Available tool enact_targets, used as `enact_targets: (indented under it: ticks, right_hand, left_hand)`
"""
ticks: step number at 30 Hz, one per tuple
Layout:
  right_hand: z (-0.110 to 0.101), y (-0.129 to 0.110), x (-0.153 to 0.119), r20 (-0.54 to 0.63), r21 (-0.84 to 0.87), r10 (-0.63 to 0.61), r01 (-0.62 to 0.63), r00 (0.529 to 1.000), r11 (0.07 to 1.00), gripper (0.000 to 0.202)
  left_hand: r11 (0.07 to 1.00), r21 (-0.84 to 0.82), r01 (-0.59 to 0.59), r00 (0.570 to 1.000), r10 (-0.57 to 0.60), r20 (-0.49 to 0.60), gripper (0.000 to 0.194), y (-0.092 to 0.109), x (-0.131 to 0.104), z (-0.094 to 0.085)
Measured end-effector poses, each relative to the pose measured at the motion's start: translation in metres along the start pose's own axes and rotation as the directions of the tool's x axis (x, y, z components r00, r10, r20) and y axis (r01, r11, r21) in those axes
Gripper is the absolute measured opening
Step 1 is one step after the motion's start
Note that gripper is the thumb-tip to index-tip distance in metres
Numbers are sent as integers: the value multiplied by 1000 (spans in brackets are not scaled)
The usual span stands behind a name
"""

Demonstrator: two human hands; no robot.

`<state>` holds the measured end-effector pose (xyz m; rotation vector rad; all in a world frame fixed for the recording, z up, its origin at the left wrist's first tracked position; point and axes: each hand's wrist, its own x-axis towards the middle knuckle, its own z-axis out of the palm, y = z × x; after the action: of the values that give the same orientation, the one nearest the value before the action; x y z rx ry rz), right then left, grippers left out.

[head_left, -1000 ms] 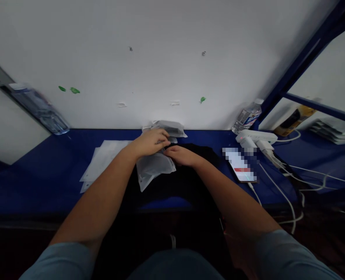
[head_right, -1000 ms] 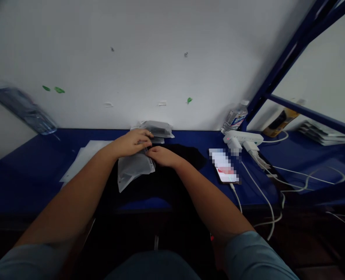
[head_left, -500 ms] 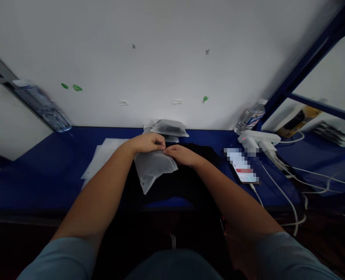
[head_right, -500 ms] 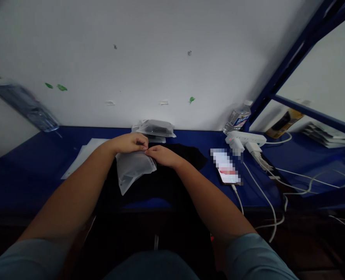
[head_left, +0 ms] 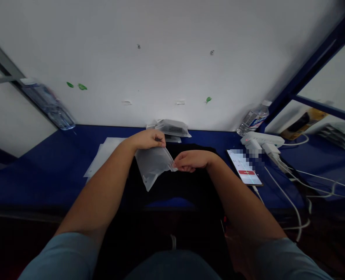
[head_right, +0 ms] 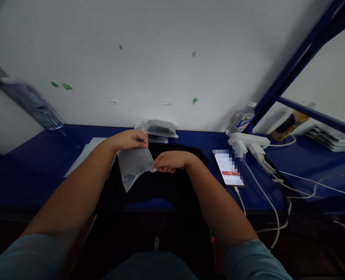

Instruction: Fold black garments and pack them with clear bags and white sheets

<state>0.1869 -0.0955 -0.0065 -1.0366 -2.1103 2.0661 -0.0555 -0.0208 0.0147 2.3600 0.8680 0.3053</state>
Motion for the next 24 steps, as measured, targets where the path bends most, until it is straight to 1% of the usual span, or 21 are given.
enact_targets:
  ticks: [2,3,5,7,8,9,11,12,13,15,17,18,19,21,22,23,24]
  right_hand:
    - [-2,0,1,-20,-42,42,-43,999,998,42]
    - [-2,0,3,-62,-57,40,-44,997,997,45]
    - [-1,0,11,-219,-74,-7,-10,976,997,51]
    - [3,2,21,-392,-86,-65,33,918,996,50]
    - [5,3,25,-447,-86,-78,44,891,995,48]
    - [7,4,30,-475,-81,-83,51,876,995,46]
    - [11,5,36,-487,-61,-79,56,870,997,45]
    - [12,6,38,-484,-47,-73,58,872,997,44]
    - [13,6,38,-483,-29,-67,61,873,998,43]
    - [15,5,38,-478,10,-54,67,877,998,41]
    - [14,3,35,-462,38,-40,65,886,997,40]
    - [13,2,33,-447,46,-27,54,894,997,38]
    - [11,1,30,-417,44,-8,29,909,999,36]
    - [6,0,24,-344,5,42,-43,938,999,34]
    - [3,0,22,-329,-31,63,-78,942,996,35]
    - [0,1,19,-350,-80,65,-99,934,992,37]
    - [-3,2,18,-410,-144,32,-99,911,985,36]
  left_hand:
    - [1000,6,0,1000,0,6,13,5,0,2]
    - [1000,11,-3,1000,3,5,13,7,0,3]
    - [999,37,-14,1000,15,-20,12,13,1,7]
    - [996,88,-19,993,29,-110,13,18,1,10]
    - [993,120,-12,983,33,-180,16,20,2,11]
    - [988,153,2,966,38,-255,18,23,2,12]
    - [978,207,33,921,51,-387,23,28,0,12]
    - [974,220,44,899,57,-434,24,30,-2,12]
    - [973,225,50,884,61,-464,24,32,-6,12]
    - [969,236,69,872,56,-486,24,33,-15,13]
    - [952,270,146,860,14,-511,26,28,-25,15]
    - [933,287,216,836,-25,-548,27,25,-29,17]
    - [910,284,301,798,-77,-598,29,20,-33,18]
    - [861,216,460,714,-215,-666,32,10,-38,21]
    - [840,169,516,684,-286,-671,31,6,-39,23]
    - [825,125,551,667,-346,-660,28,3,-39,24]
    - [820,85,566,660,-389,-643,25,1,-39,25]
